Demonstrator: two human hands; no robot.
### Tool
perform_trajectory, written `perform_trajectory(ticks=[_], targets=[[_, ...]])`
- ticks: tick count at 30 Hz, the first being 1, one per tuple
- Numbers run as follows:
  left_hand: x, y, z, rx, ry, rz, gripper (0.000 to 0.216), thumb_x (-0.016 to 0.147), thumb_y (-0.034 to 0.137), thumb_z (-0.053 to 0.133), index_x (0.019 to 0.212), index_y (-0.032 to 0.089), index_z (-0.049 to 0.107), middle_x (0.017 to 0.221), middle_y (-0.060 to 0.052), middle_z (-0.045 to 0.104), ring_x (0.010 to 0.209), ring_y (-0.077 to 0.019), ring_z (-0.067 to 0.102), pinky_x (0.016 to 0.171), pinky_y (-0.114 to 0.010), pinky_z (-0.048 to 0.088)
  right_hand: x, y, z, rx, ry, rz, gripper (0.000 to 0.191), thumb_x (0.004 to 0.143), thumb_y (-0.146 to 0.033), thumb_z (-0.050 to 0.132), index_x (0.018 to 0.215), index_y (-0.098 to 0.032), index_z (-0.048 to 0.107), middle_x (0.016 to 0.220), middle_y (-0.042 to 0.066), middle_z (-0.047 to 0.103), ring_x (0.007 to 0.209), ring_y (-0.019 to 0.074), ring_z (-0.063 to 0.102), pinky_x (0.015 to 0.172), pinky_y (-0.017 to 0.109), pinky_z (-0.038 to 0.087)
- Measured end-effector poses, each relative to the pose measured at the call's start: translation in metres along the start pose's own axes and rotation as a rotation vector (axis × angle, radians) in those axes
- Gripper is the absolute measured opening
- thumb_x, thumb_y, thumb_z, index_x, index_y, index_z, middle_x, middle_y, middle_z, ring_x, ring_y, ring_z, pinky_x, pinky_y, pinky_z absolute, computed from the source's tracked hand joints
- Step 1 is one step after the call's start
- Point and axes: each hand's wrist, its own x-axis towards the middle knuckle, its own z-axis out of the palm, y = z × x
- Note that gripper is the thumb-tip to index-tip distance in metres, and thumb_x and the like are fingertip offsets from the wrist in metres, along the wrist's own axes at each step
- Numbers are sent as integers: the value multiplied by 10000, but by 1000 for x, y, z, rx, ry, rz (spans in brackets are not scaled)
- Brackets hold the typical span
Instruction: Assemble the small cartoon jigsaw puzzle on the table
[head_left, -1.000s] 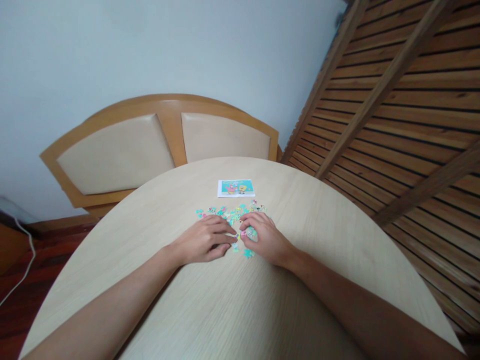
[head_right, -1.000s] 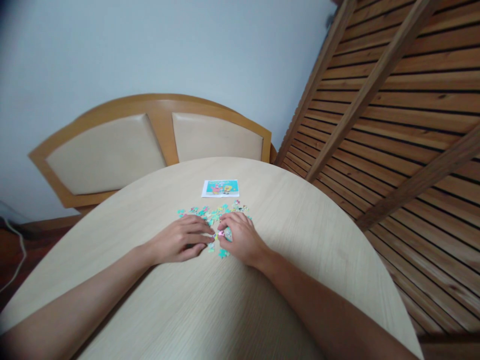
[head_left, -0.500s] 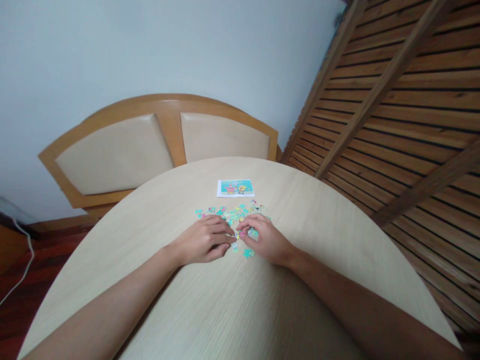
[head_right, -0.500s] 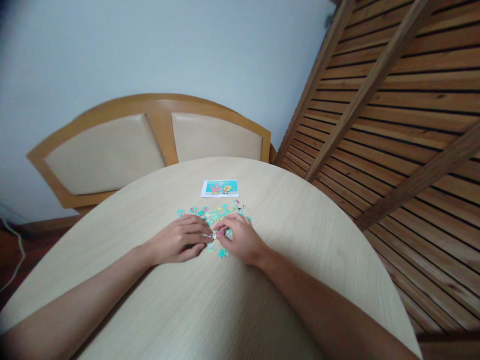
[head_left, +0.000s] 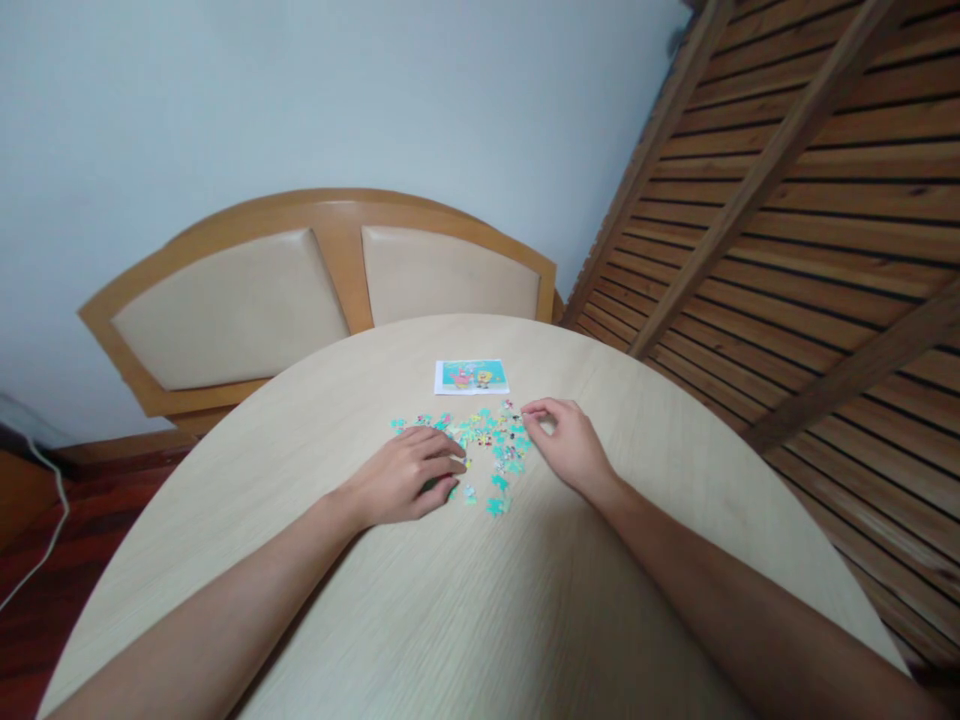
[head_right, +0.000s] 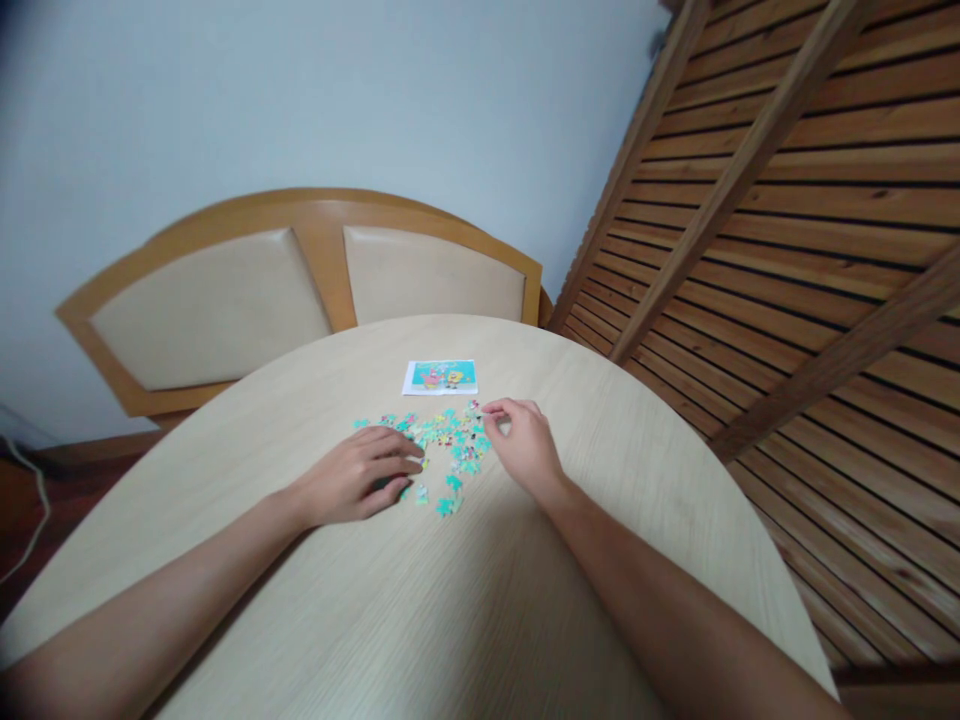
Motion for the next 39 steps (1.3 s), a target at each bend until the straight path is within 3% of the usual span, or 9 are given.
perform_trajectory(ticks=[3,5,9,12,15,18,23,29,39], targets=[[-1,-1,1,23,16,-60,221,996,277,510,1102,213,693,1216,-101,678,1123,-254,632,1010,-448,497,7,21,-4,-110,16,104,186,893,-244,576,964,-206,743,917,67,759,959,259,670,924,448,527],[-3,-3,4,45,31,-127,266,1000,293,510,1198,211,666,1288,-120,650,1179,-272,611,1029,-470,496,8,28,-3,-148,11,124,203,885,-214,569,975,-201,749,974,86,756,997,278,657,951,488,513],[-8,-9,13,95,52,-291,466,993,358,527,1417,165,529,1467,-172,539,1337,-336,518,1093,-547,455,6,31,-1,-223,-35,119,263,907,-210,543,1065,-212,753,1161,119,717,1136,332,605,1001,570,476],[-10,-12,18,112,-7,-370,574,1009,435,488,1488,121,457,1540,-189,467,1430,-371,424,1147,-589,390,4,26,2,-255,-109,80,345,973,-275,469,1198,-201,719,1276,120,692,1222,321,593,1062,549,460],[-11,-12,18,90,-116,-388,628,1042,513,396,1546,138,389,1604,-155,382,1496,-348,328,1202,-561,323,1,18,4,-248,-217,8,480,1021,-377,387,1389,-162,606,1448,136,593,1372,295,513,1156,504,397],[-10,-10,14,59,-185,-376,670,1037,576,373,1587,196,320,1649,-118,282,1531,-334,242,1225,-556,271,-5,5,4,-278,-429,-95,646,1034,-514,333,1560,-142,391,1616,128,368,1509,297,320,1231,519,277],[-9,-7,9,7,-234,-317,759,1010,610,422,1624,226,193,1661,-100,242,1539,-316,221,1244,-551,220,-9,-12,-3,-291,-605,-211,728,1022,-600,330,1604,-164,288,1665,118,230,1554,268,184,1259,508,196],[-7,-6,12,73,-222,-432,754,1004,638,392,1618,234,226,1669,-80,221,1545,-359,164,1232,-607,189,-8,-16,-6,-315,-661,-261,785,957,-644,471,1571,-165,371,1660,144,226,1553,314,175,1247,566,177],[-6,-4,16,151,-215,-590,807,950,740,397,1598,267,307,1667,-111,219,1529,-442,147,1181,-694,203,-18,-42,-10,-335,-807,-337,987,881,-763,505,1616,-162,235,1686,137,63,1564,351,35,1258,566,74]])
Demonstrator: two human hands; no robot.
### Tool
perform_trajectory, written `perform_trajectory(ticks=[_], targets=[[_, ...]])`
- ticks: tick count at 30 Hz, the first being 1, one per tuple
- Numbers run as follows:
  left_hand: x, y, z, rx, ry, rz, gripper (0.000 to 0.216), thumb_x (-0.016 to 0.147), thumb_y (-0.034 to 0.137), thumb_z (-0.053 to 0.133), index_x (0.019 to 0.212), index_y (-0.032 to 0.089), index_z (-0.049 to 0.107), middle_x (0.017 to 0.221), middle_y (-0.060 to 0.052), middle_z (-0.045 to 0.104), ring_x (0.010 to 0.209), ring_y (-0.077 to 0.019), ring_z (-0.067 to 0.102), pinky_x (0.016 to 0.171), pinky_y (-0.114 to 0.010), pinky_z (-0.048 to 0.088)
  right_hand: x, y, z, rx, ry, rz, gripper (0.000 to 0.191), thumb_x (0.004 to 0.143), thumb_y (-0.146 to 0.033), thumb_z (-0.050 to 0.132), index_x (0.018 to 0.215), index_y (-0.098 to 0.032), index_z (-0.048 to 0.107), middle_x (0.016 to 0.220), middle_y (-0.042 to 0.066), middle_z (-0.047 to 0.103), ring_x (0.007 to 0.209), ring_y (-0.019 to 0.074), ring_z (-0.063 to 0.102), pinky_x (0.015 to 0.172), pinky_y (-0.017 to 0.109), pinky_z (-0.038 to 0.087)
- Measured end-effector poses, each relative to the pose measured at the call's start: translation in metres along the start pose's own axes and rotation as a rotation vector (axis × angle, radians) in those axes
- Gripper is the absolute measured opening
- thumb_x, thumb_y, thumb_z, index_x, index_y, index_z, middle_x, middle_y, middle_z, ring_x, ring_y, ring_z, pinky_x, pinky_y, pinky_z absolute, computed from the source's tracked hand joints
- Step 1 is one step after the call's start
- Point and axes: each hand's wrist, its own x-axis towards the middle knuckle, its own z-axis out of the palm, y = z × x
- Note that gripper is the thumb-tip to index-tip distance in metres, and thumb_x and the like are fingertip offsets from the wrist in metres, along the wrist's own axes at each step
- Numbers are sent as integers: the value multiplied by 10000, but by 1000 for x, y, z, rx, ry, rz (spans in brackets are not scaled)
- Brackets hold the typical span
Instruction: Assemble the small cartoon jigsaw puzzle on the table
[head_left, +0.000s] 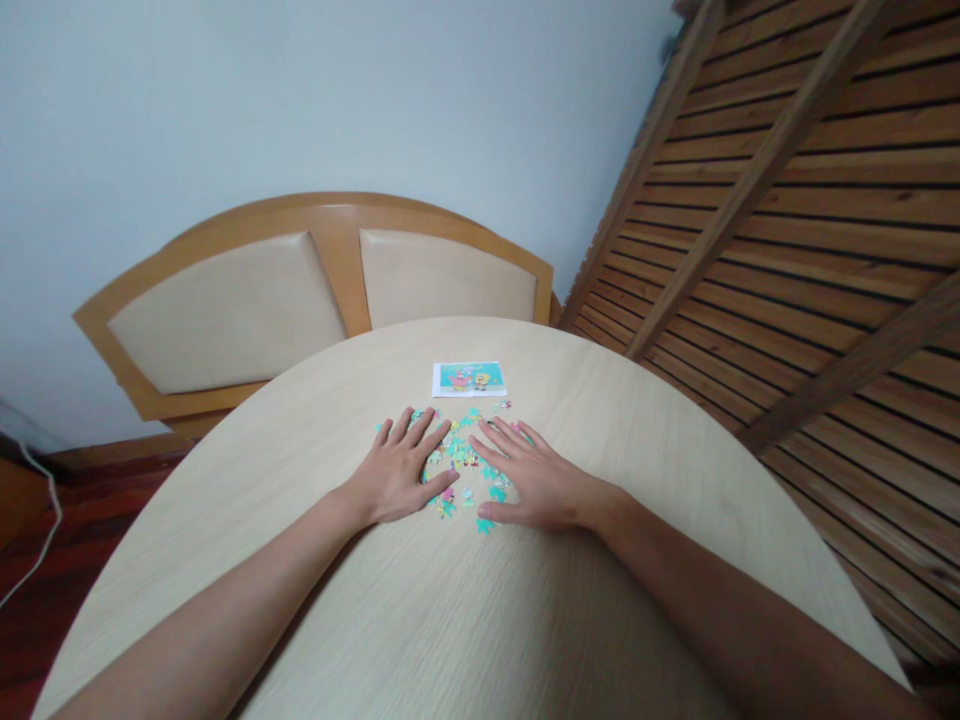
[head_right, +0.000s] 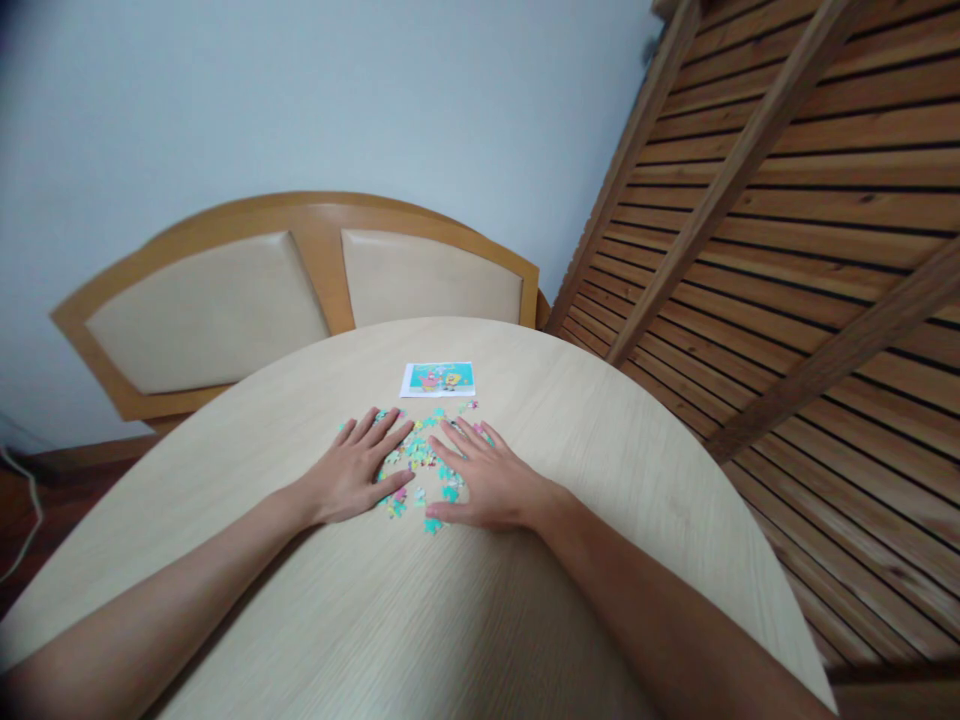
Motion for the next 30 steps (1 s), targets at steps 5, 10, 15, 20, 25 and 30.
perform_trajectory(ticks=[5,10,15,20,25,30], targets=[[0,0,2,-27,20,-38,814,945,746,409,1592,261,321,1666,-117,235,1527,-440,168,1178,-703,206,-1,-8,4,-14,25,-7,951,910,-756,455,1613,-149,249,1687,132,117,1563,350,77,1263,551,84],[-1,-2,0,-51,92,84,640,1015,594,428,1572,286,363,1652,-108,299,1529,-402,207,1188,-664,243,-1,-8,9,-47,45,10,826,973,-679,402,1613,-175,259,1690,107,112,1560,350,98,1256,563,132],[-1,-5,-4,-67,142,321,445,1051,466,435,1445,302,559,1608,-82,395,1495,-338,329,1202,-598,288,-2,-9,13,-83,122,93,835,987,-651,369,1606,-102,254,1671,139,194,1552,348,162,1253,562,168],[0,-2,-10,-119,138,455,392,1052,379,450,1393,275,613,1517,-79,521,1425,-295,436,1180,-523,367,0,-9,14,-89,126,162,638,1034,-411,298,1593,-105,293,1670,125,210,1548,314,199,1243,561,201],[-1,4,-18,-145,68,524,378,1060,359,407,1338,294,655,1432,-46,606,1339,-243,529,1169,-458,399,3,-7,16,-45,153,205,593,1015,-309,294,1583,-144,338,1661,107,258,1545,303,218,1236,572,204],[-1,5,-19,-183,58,516,398,1052,392,415,1392,315,606,1432,-40,608,1342,-248,530,1175,-473,388,7,9,12,2,255,253,611,991,-355,374,1572,-165,369,1652,96,298,1549,273,213,1248,540,184]])
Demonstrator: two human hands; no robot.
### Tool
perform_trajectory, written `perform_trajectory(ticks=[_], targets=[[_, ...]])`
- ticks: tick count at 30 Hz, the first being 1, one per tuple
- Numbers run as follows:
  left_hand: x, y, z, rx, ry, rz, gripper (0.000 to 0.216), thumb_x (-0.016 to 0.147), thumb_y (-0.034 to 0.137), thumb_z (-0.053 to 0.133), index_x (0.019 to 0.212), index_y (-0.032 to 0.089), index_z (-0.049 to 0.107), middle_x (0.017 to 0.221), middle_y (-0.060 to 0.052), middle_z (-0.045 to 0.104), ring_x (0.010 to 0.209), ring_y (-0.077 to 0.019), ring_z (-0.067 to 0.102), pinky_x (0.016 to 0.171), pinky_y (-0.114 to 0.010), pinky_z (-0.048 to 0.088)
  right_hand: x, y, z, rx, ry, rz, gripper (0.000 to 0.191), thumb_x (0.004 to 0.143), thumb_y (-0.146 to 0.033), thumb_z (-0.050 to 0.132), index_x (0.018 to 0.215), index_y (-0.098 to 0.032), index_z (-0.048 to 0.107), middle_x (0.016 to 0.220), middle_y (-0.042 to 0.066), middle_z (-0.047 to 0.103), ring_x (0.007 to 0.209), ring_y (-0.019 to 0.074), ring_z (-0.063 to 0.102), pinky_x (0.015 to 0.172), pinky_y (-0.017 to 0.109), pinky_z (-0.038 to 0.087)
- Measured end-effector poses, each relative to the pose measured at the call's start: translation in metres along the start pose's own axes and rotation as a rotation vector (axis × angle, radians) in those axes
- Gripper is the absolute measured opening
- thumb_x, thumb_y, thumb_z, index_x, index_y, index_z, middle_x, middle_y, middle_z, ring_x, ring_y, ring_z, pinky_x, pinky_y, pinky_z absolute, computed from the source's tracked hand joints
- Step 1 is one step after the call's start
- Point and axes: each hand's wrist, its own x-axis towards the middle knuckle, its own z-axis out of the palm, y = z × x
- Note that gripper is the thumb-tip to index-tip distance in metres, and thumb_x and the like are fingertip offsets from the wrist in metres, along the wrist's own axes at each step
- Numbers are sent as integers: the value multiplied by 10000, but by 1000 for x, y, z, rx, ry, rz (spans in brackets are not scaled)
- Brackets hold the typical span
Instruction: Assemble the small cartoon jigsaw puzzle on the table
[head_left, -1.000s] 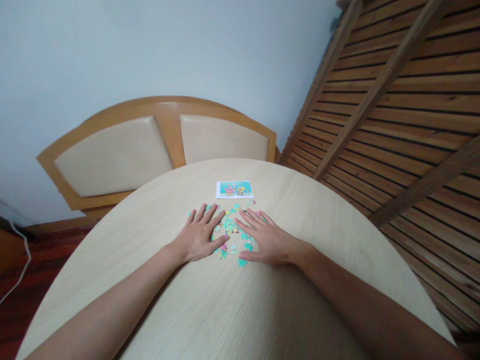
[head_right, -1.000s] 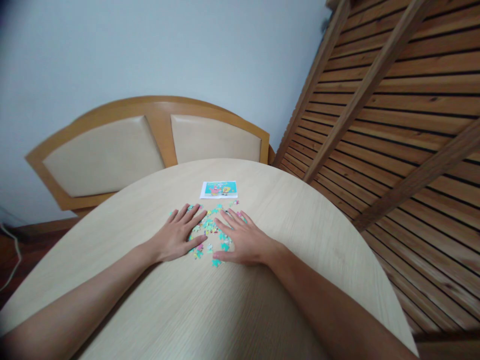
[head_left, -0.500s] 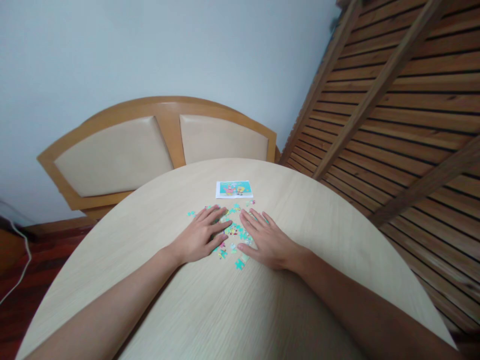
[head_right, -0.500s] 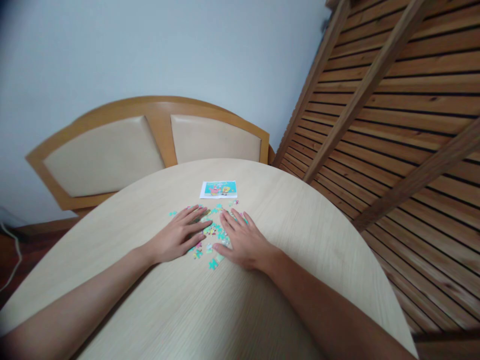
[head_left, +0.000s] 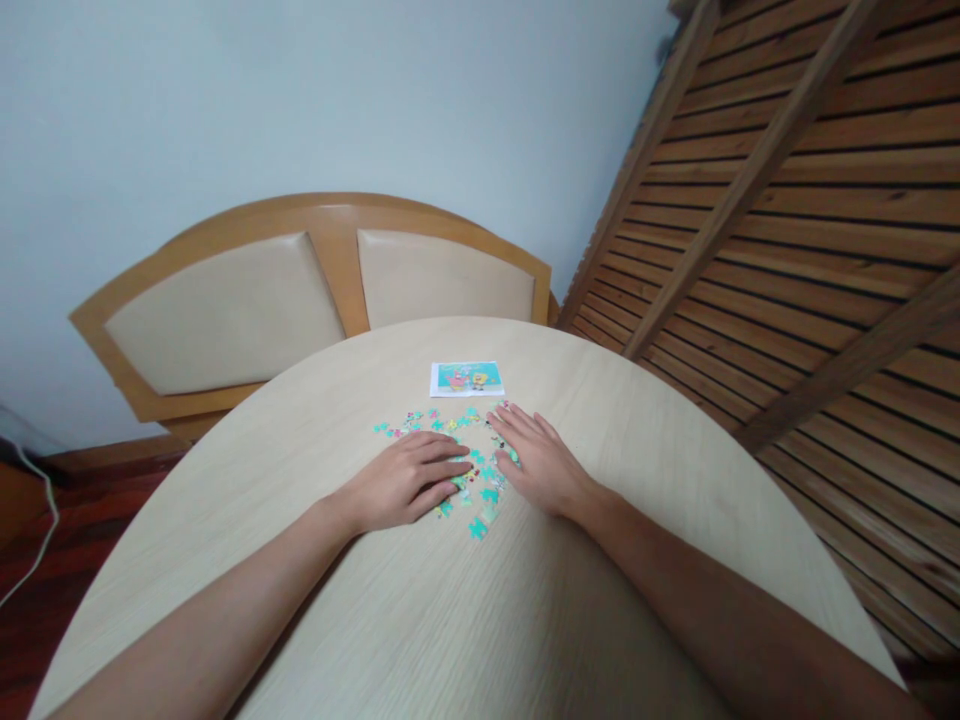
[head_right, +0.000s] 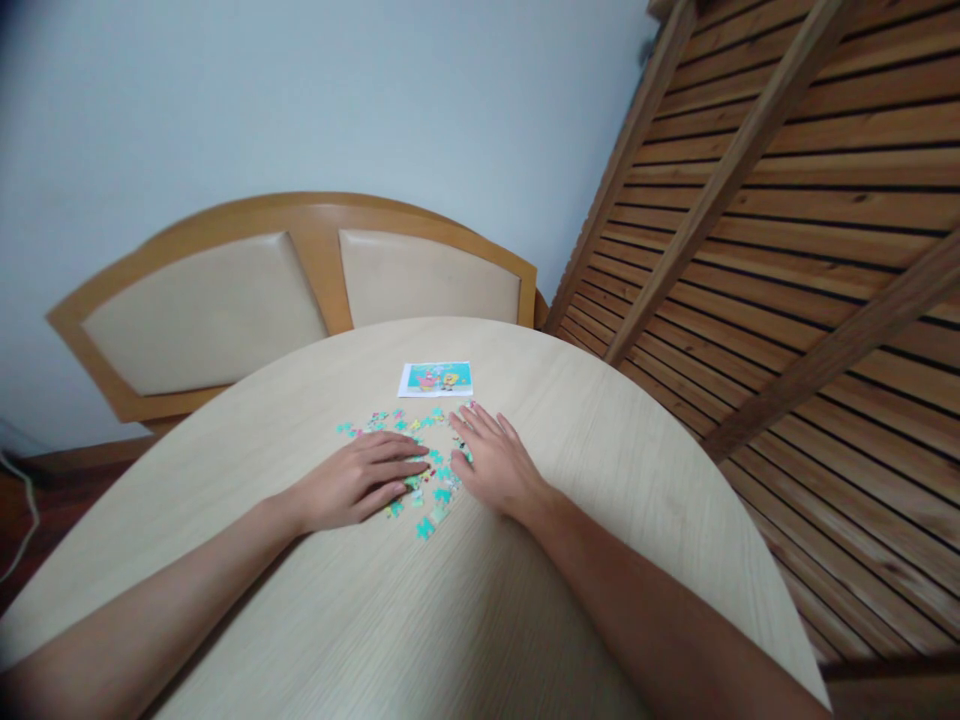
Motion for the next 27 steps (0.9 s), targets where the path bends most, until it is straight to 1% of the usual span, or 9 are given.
perform_trajectory(ticks=[4,7,10,13,16,19,22,25,27], targets=[[-3,-3,5,85,8,-115,490,1028,460,452,1480,279,511,1554,-67,480,1464,-306,383,1207,-545,314,7,12,-1,-16,-39,80,642,992,-339,355,1603,-156,289,1671,93,241,1555,292,179,1251,552,164],[-5,-6,11,134,-1,-247,642,998,570,472,1555,261,397,1639,-94,333,1515,-366,273,1213,-601,259,7,14,0,-43,-89,48,638,997,-341,342,1609,-172,273,1674,93,225,1558,289,164,1252,560,144],[-6,-9,16,150,-33,-355,778,958,686,463,1586,245,333,1662,-119,262,1528,-417,200,1205,-631,238,5,14,-1,-74,-129,18,630,997,-324,335,1606,-169,281,1678,106,204,1559,302,150,1245,581,140],[-6,-11,18,140,-57,-383,862,910,766,469,1592,261,317,1670,-122,229,1527,-444,166,1193,-657,229,3,13,-4,-74,-141,-37,633,981,-295,354,1602,-182,298,1678,104,210,1557,317,156,1237,605,141],[-6,-11,17,126,-63,-352,896,884,795,480,1597,283,295,1677,-115,200,1532,-431,161,1197,-654,220,2,14,-6,-35,-130,-124,622,958,-268,390,1576,-208,363,1667,95,264,1544,305,216,1240,596,151],[-6,-9,13,107,-71,-302,886,896,779,485,1590,255,313,1669,-128,229,1533,-400,195,1211,-620,226,2,16,-6,17,-124,-197,603,950,-245,396,1553,-226,410,1658,68,301,1538,280,242,1247,560,172],[-6,-8,11,70,-25,-271,775,951,700,475,1564,241,358,1642,-125,315,1520,-353,271,1221,-589,246,4,18,-4,71,-112,-221,606,950,-231,384,1556,-239,403,1646,45,336,1534,261,252,1247,543,187],[-5,-8,12,41,44,-285,634,1010,600,437,1530,239,399,1603,-114,400,1492,-313,347,1221,-567,273,4,20,-1,103,-90,-207,628,942,-218,369,1571,-209,371,1641,58,348,1526,252,267,1248,527,201],[-4,-10,14,45,95,-331,584,1021,564,424,1499,228,431,1569,-112,452,1472,-309,382,1212,-575,291,4,19,0,116,-71,-192,635,934,-210,363,1568,-193,370,1632,63,366,1516,249,288,1247,520,212]])
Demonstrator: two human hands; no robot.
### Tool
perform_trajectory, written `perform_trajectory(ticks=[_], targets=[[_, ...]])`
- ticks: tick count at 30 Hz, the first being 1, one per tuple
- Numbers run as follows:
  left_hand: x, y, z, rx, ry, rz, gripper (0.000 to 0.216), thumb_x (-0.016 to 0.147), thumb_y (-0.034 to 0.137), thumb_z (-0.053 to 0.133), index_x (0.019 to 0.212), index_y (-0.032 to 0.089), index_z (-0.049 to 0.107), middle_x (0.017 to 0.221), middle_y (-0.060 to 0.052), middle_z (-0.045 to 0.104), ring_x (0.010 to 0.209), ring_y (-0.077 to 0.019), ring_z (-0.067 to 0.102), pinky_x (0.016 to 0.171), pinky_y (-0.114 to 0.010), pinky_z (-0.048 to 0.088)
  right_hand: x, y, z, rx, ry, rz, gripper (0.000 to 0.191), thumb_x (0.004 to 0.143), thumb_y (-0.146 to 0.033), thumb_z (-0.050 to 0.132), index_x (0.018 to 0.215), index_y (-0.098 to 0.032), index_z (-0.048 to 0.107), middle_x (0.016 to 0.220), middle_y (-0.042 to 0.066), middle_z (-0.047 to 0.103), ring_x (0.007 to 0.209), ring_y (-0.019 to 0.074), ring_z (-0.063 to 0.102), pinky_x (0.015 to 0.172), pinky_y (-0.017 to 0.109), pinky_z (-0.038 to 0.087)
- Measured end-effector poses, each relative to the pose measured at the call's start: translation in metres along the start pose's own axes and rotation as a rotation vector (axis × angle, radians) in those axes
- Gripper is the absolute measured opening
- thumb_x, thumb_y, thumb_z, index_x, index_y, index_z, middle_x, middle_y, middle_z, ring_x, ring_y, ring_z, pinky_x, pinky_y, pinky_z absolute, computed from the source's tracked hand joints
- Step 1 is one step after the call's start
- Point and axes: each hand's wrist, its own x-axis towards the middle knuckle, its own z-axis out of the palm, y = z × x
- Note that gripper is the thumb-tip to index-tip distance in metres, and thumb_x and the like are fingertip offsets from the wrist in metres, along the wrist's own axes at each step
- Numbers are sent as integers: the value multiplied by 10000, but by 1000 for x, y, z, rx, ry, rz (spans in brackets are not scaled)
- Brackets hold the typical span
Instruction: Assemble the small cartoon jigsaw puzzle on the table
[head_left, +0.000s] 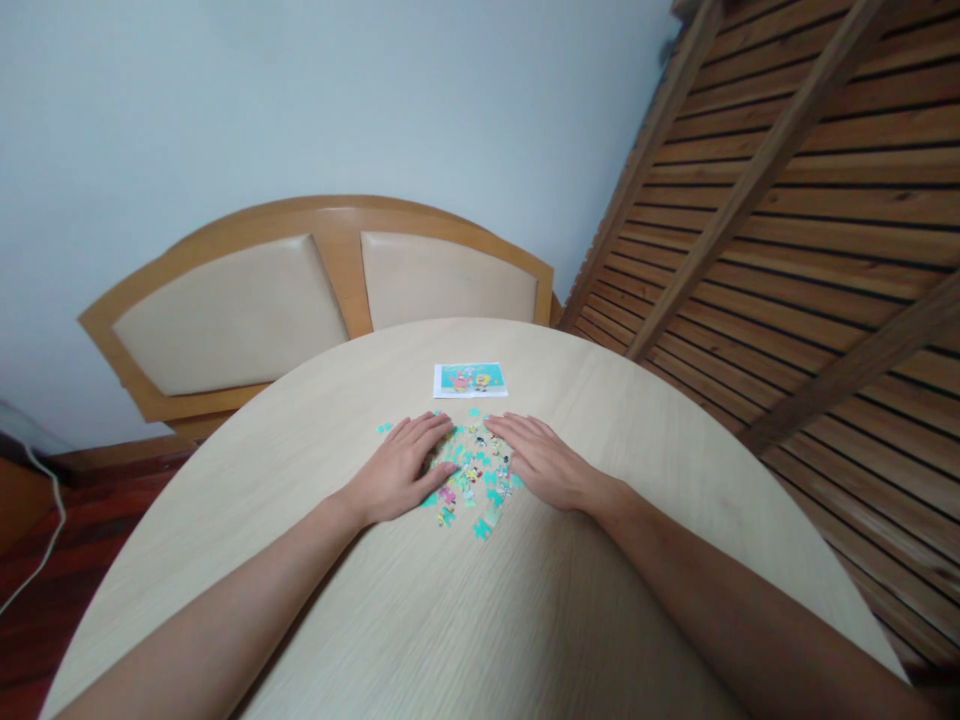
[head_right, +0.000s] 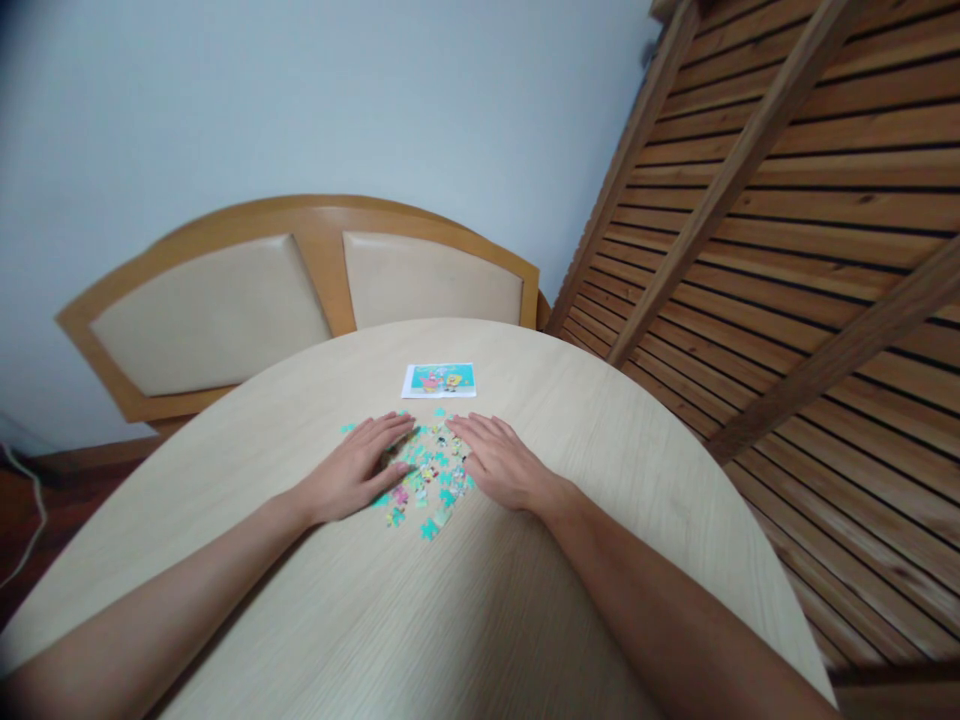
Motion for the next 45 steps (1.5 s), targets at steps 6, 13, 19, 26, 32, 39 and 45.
perform_trajectory(ticks=[6,13,19,26,32,39,45], targets=[[1,-8,4,151,197,-337,520,1021,427,355,1410,118,509,1524,-164,491,1436,-341,419,1188,-542,351,2,9,0,219,214,24,542,937,-205,342,1453,-184,506,1482,100,556,1378,226,495,1182,455,361],[-7,-5,12,154,163,-330,577,1000,503,377,1409,115,505,1482,-172,537,1421,-350,440,1177,-535,378,13,42,2,427,450,307,397,943,-253,416,1260,-192,647,1219,120,706,1153,247,649,1063,477,481],[-9,-1,10,76,17,-163,775,992,652,365,1534,98,362,1615,-199,342,1523,-364,256,1230,-552,276,0,48,-21,466,76,163,574,905,-479,631,1399,-192,575,1475,129,558,1363,284,522,1189,501,362],[-10,1,7,95,-32,-147,922,918,759,443,1566,115,322,1652,-196,249,1536,-417,162,1215,-614,255,-5,54,-28,357,-22,49,762,829,-516,724,1471,-170,504,1542,145,480,1431,287,445,1216,470,328],[-9,-7,14,78,49,-163,789,976,679,409,1512,101,394,1605,-192,366,1528,-372,234,1232,-564,272,-5,54,-31,422,-58,33,738,824,-426,712,1482,-176,490,1552,126,477,1431,279,448,1222,478,315],[-8,-3,11,59,86,-153,737,1010,644,349,1523,118,399,1589,-167,407,1507,-358,297,1231,-563,284,-4,57,-28,466,-37,37,610,874,-334,610,1460,-195,518,1534,106,502,1426,261,456,1232,480,300],[-9,3,10,106,55,-112,897,888,756,515,1543,157,380,1617,-166,355,1507,-432,254,1188,-634,306,-2,53,-19,246,-13,53,808,814,-610,720,1491,-229,498,1596,147,400,1488,338,337,1227,557,252]])
